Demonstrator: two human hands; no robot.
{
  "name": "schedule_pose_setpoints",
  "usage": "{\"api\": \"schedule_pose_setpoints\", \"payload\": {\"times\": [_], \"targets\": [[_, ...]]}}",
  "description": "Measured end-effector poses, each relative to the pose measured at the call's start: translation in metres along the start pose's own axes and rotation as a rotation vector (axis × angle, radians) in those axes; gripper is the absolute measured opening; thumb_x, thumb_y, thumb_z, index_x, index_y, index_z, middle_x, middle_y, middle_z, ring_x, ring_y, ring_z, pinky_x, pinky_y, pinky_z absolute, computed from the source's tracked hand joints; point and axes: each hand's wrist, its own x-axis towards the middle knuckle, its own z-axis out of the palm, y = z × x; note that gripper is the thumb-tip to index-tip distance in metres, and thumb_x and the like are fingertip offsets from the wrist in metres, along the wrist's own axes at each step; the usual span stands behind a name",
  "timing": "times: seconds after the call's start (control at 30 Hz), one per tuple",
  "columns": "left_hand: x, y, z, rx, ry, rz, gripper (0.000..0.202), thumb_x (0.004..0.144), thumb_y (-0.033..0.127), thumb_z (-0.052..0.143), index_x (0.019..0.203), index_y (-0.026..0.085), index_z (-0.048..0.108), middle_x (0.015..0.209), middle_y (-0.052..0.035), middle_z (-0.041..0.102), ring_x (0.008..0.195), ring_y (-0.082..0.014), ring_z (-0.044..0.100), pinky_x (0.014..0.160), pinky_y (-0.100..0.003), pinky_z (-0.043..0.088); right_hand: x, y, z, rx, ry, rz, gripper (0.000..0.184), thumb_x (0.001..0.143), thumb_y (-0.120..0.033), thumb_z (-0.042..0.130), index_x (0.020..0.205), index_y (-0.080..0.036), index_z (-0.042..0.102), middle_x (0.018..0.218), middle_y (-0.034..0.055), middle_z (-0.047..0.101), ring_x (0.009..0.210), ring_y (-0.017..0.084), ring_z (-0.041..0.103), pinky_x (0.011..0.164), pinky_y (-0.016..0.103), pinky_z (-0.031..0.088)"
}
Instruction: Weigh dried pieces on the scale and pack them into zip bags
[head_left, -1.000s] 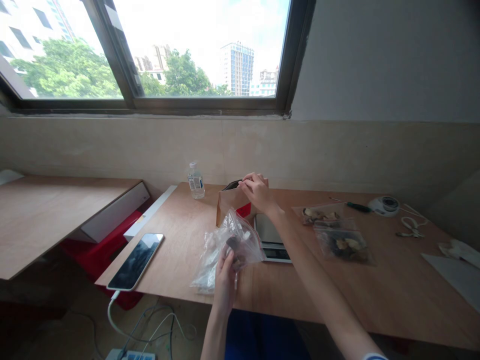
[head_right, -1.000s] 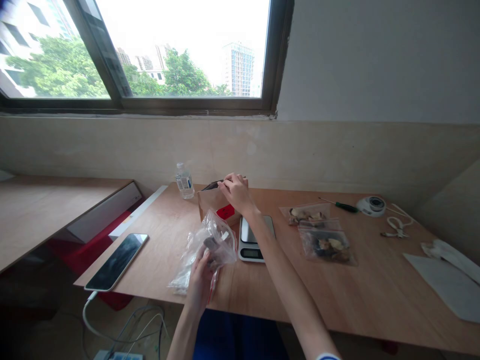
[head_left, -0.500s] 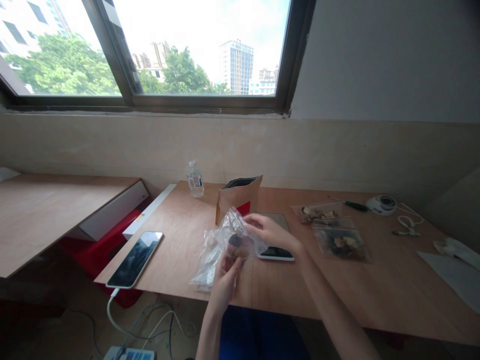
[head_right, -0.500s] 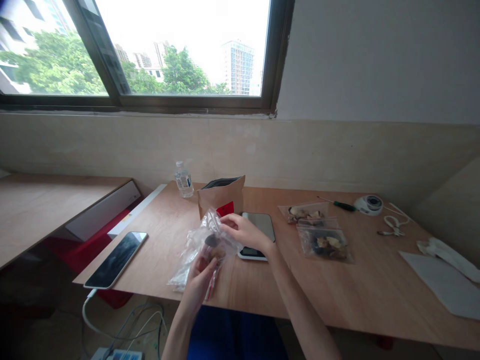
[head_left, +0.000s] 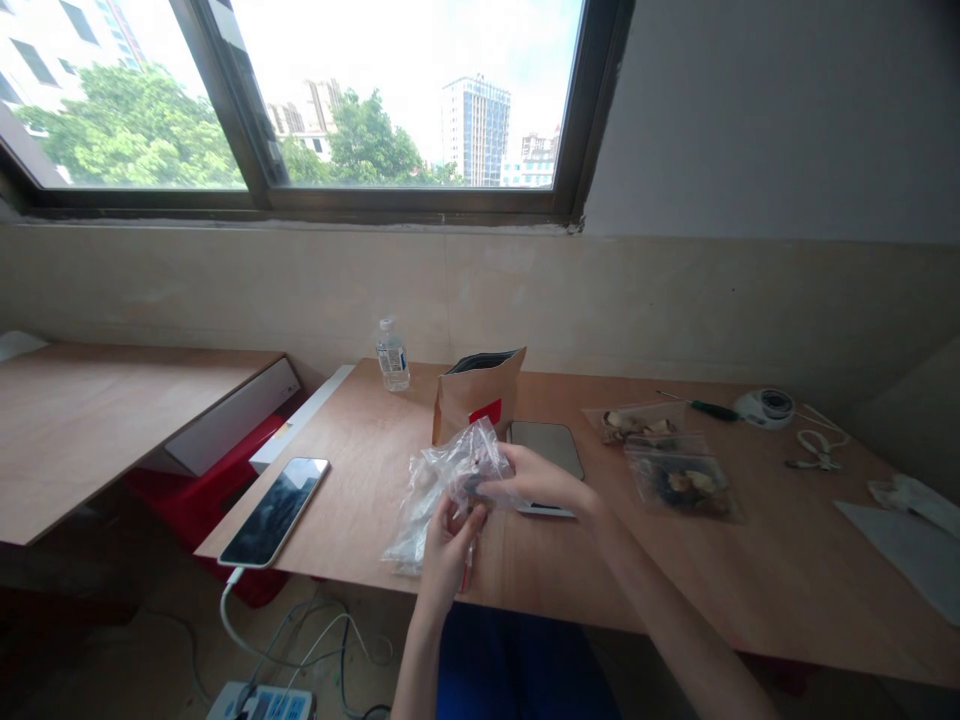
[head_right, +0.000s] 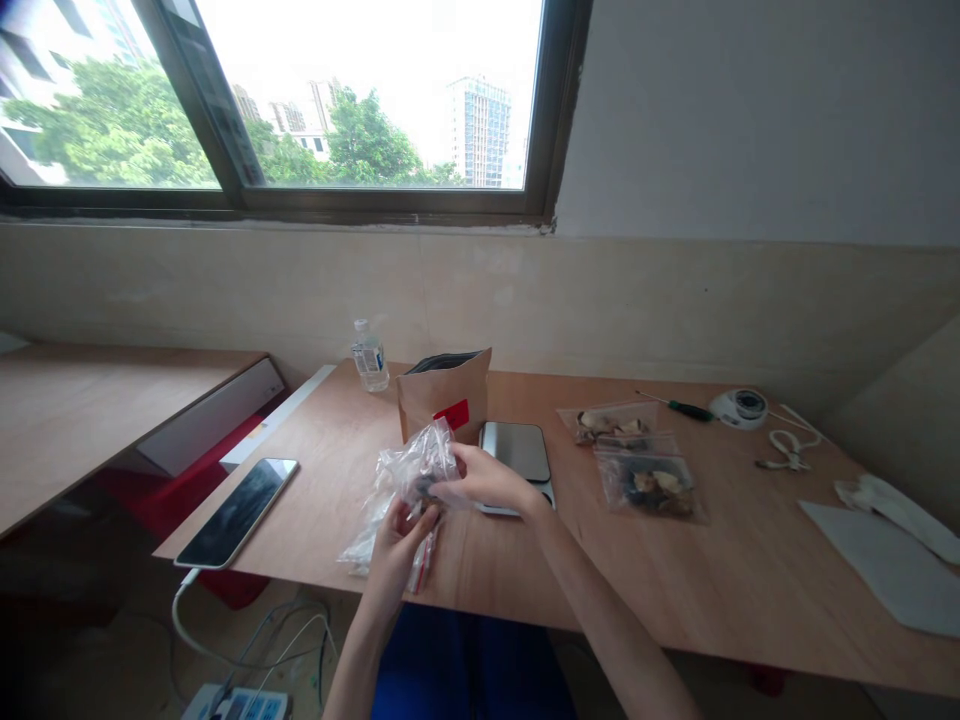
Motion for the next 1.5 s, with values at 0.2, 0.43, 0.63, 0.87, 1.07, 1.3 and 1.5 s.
{"api": "schedule_pose_setpoints", "payload": {"times": [0.2, 0.43, 0.63, 0.87, 1.07, 1.3, 1.5], "targets": [[0.001, 0.004, 0.002, 0.048, 0.104, -0.004, 0.027, 0.071, 0.029, 0.068, 0.094, 0.016, 0.062, 0.095, -0.0063, 0.069, 0.092, -0.0215, 0.065, 0.083, -0.03, 0.049, -0.003, -0.003, -0.001, 0.009, 0.1, 0.006, 0.043, 0.063, -0.04, 0.075, 0.094, -0.015, 0.06, 0.091, 0.0041, 0.065, 0.086, 0.02, 0.06, 0.077, 0.03, 0.047], [0.002, -0.004, -0.003, -0.067, 0.224, -0.002, 0.027, 0.071, 0.034, 0.068, 0.091, 0.015, 0.065, 0.088, -0.0047, 0.069, 0.086, -0.0175, 0.065, 0.077, -0.026, 0.05, -0.001, 0.01, -0.004, -0.066, 0.103, 0.008, 0.033, 0.066, -0.044, 0.072, 0.073, -0.015, 0.057, 0.069, -0.0017, 0.055, 0.063, 0.012, 0.051, 0.06, 0.023, 0.041], [0.001, 0.003, -0.001, -0.261, 0.105, -0.044, 0.044, 0.071, 0.029, 0.069, 0.113, 0.018, 0.062, 0.118, -0.0111, 0.062, 0.112, -0.0268, 0.055, 0.092, -0.036, 0.045, 0.0, 0.018, -0.008, -0.044, 0.065, -0.041, 0.037, 0.071, -0.048, 0.067, 0.089, -0.017, 0.06, 0.081, 0.0013, 0.061, 0.067, 0.014, 0.055, 0.062, 0.025, 0.043], [0.0, 0.0, -0.002, -0.091, 0.135, 0.024, 0.039, 0.07, 0.027, 0.07, 0.108, 0.019, 0.063, 0.095, -0.0048, 0.068, 0.092, -0.0181, 0.063, 0.084, -0.027, 0.047, -0.002, 0.012, -0.004, -0.101, 0.086, -0.137, 0.032, 0.072, -0.045, 0.067, 0.089, -0.018, 0.062, 0.084, 0.0016, 0.063, 0.08, 0.017, 0.058, 0.073, 0.028, 0.045], [0.0, 0.0, -0.002, -0.048, 0.233, 0.025, 0.035, 0.066, 0.028, 0.073, 0.099, 0.017, 0.063, 0.075, 0.0, 0.064, 0.076, -0.0135, 0.062, 0.073, -0.024, 0.049, -0.003, 0.007, -0.001, -0.176, 0.095, -0.104, 0.031, 0.074, -0.045, 0.065, 0.09, -0.018, 0.064, 0.085, 0.0018, 0.065, 0.079, 0.018, 0.06, 0.075, 0.03, 0.045], [-0.001, 0.0, -0.001, 0.031, 0.261, 0.047, 0.033, 0.067, 0.029, 0.073, 0.095, 0.016, 0.062, 0.076, -0.001, 0.066, 0.076, -0.0132, 0.062, 0.073, -0.023, 0.047, -0.002, 0.011, 0.001, -0.234, 0.111, -0.126, 0.035, 0.074, -0.047, 0.065, 0.094, -0.018, 0.063, 0.091, 0.0037, 0.066, 0.082, 0.019, 0.061, 0.076, 0.03, 0.045], [-0.002, 0.001, 0.001, 0.069, 0.255, 0.069, 0.029, 0.069, 0.03, 0.071, 0.093, 0.015, 0.063, 0.084, -0.0047, 0.068, 0.084, -0.0175, 0.063, 0.077, -0.028, 0.048, -0.001, 0.013, 0.001, -0.254, 0.104, -0.13, 0.032, 0.075, -0.046, 0.063, 0.089, -0.019, 0.067, 0.086, 0.0036, 0.067, 0.079, 0.019, 0.061, 0.072, 0.029, 0.045]]}}
